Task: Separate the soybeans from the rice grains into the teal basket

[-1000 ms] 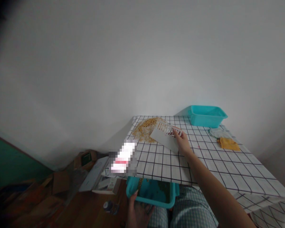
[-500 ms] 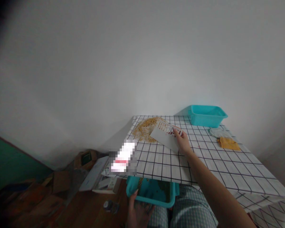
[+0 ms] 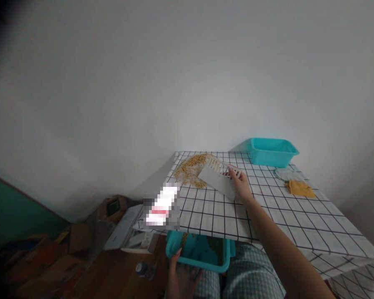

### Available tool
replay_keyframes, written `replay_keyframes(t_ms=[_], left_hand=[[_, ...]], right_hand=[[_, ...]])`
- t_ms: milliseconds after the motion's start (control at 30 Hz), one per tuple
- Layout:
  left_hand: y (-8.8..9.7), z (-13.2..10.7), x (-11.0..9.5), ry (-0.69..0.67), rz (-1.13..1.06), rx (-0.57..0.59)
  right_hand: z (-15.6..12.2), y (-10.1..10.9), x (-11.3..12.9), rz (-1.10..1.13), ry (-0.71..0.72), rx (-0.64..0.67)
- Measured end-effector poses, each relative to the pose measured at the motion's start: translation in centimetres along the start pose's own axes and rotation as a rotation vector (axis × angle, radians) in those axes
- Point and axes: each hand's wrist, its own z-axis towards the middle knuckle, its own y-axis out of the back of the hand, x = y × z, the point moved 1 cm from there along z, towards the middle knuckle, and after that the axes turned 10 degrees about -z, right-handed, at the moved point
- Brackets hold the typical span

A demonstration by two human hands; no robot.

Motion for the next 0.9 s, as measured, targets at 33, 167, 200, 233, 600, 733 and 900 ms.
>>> replay_keyframes(t_ms=[33, 167, 200, 233, 600, 733, 900], left_hand=[[0.0, 0.0, 0.0, -0.006, -0.005, 0.007], [-0.2, -0.3, -0.1, 0.009, -0.021, 0.016], [-0.3, -0.4, -0.2, 0.023, -0.024, 0.011], [-0.3, -0.5, -0.2, 0.037, -0.026, 0.007], [-1.0, -1.1, -0.3, 0.028, -0.030, 0.015], [-1.0, -0.9, -0.3, -0.012, -0.031, 0.019], [-0.9, -1.1, -0.3, -0.007, -0.017, 0.016]], right_hand=[[0.0, 0.1, 0.0, -0.010, 0.006, -0.019], [0.1, 0.1, -0.3, -0.017, 0.008, 0.014], [0.1, 0.1, -0.3, -0.010, 0.009, 0.039], [0.1, 0.0, -0.4, -0.003, 0.012, 0.061], [0.0, -0.1, -0.8, 0.010, 0.005, 0.104], [-0.2, -0.1, -0.4, -0.005, -0.007, 0.066], [-0.4, -0.2, 0.1, -0.023, -0.001, 0.087]])
